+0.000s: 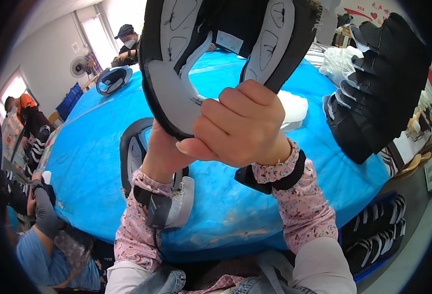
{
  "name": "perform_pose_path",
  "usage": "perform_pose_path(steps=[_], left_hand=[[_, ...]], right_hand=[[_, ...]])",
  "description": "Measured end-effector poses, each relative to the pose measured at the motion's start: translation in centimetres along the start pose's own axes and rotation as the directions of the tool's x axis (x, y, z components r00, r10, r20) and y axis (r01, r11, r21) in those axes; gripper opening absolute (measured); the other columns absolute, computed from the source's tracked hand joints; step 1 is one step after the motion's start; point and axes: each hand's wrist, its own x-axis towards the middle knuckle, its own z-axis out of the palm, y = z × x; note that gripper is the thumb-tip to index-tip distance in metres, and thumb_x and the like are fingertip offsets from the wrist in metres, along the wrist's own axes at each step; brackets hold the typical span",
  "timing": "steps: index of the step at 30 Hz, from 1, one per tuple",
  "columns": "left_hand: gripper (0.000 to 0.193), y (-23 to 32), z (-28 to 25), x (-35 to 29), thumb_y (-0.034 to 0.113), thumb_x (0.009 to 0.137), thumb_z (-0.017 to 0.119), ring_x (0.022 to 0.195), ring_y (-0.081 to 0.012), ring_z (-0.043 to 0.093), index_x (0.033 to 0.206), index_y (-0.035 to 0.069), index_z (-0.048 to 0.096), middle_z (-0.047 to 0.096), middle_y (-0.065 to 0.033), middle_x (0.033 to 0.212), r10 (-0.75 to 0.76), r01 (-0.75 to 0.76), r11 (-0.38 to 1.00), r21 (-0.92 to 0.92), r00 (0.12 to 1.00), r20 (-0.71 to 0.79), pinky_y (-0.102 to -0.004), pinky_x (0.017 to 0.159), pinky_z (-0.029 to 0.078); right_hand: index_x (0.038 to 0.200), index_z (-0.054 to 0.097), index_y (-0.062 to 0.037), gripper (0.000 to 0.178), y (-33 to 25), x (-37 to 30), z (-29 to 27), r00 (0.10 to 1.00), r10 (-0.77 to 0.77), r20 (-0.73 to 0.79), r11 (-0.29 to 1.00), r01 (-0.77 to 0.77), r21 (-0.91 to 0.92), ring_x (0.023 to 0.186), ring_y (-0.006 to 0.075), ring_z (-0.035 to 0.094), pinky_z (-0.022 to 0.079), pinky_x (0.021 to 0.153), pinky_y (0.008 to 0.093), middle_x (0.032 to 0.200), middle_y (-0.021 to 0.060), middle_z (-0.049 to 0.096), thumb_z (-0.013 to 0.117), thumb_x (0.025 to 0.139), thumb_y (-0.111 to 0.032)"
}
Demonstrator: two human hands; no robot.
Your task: The person holds a white shoe component and inserts it into the interior of a black shoe upper, pressing it into place by hand. The person repeats this action for another shoe, ensuring the white component is seated inside the black upper.
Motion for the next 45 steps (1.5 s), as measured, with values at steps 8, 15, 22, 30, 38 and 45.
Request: perform_pose_path(steps=[8,15,22,30,38,45], left_hand=[[0.063,0.6,-0.4,-0.6,0.050,0.088,0.042,0.121,-0.0294,0.042,0.130,0.004,0.038,0.041,-0.0151,0.134,0.319,-0.307,0.946,0.103,0.939,-0.129,-0.0415,0.098,0.038],[0.066,1.5,0.1,-1.1,0.049,0.087,0.046,0.123,-0.0291,0.040,0.131,0.001,0.035,0.040,-0.0150,0.134,0.459,-0.441,0.888,0.130,0.864,-0.208,-0.0451,0.102,0.033],[0.062,1.0,-1.6,-1.5,0.048,0.088,0.046,0.121,-0.0254,0.042,0.130,0.003,0.037,0.045,-0.0128,0.128,0.411,-0.395,0.907,0.146,0.906,-0.103,-0.0434,0.104,0.031],[0.068,1.0,-0.5,-1.4,0.054,0.085,0.048,0.122,-0.0255,0.041,0.129,0.003,0.038,0.044,-0.0119,0.131,0.547,-0.429,0.796,0.428,0.813,-0.201,-0.0430,0.105,0.030],[0.065,1.1,-1.0,-1.7,0.052,0.086,0.047,0.123,-0.0252,0.040,0.129,0.003,0.039,0.043,-0.0114,0.132,0.499,-0.355,0.808,0.470,0.836,-0.226,-0.0426,0.106,0.028],[0.060,1.0,0.3,-0.8,0.052,0.090,0.039,0.123,-0.0250,0.041,0.130,0.007,0.038,0.043,-0.0087,0.132,0.478,-0.303,0.786,0.538,0.850,-0.221,-0.0425,0.105,0.029]], right_hand=[[0.069,0.053,-0.0072,0.020,0.5,1.4,-0.7,0.939,0.320,-0.128,0.854,-0.227,0.469,0.061,0.0165,0.047,0.037,0.058,0.0266,0.069,0.0027,0.052,0.055,0.081,-0.023],[0.073,0.053,-0.0007,0.032,0.2,0.7,0.0,0.565,0.682,0.465,0.259,-0.780,0.570,0.053,0.0032,0.031,0.024,0.045,0.0219,0.056,-0.0050,0.036,0.055,0.089,-0.028],[0.078,0.059,0.0006,0.026,-1.1,0.6,0.9,0.429,0.705,0.564,0.135,-0.863,0.487,0.049,0.0011,0.029,0.021,0.041,0.0228,0.050,-0.0062,0.037,0.061,0.086,-0.024],[0.060,0.044,-0.0057,0.054,2.3,-0.7,0.9,0.427,0.590,0.685,-0.117,-0.794,0.596,0.052,0.0039,0.027,0.020,0.045,0.0222,0.055,-0.0041,0.034,0.043,0.091,-0.050],[0.061,0.044,-0.0077,0.059,3.1,-0.7,0.5,0.364,0.655,0.662,-0.052,-0.853,0.520,0.048,0.0065,0.034,0.024,0.046,0.0221,0.054,-0.0020,0.038,0.033,0.089,-0.058],[0.068,0.052,0.0002,0.030,1.0,-0.6,1.0,0.479,0.747,0.461,0.244,-0.843,0.480,0.048,0.0038,0.036,0.026,0.042,0.0244,0.052,-0.0027,0.043,0.059,0.087,-0.021]])
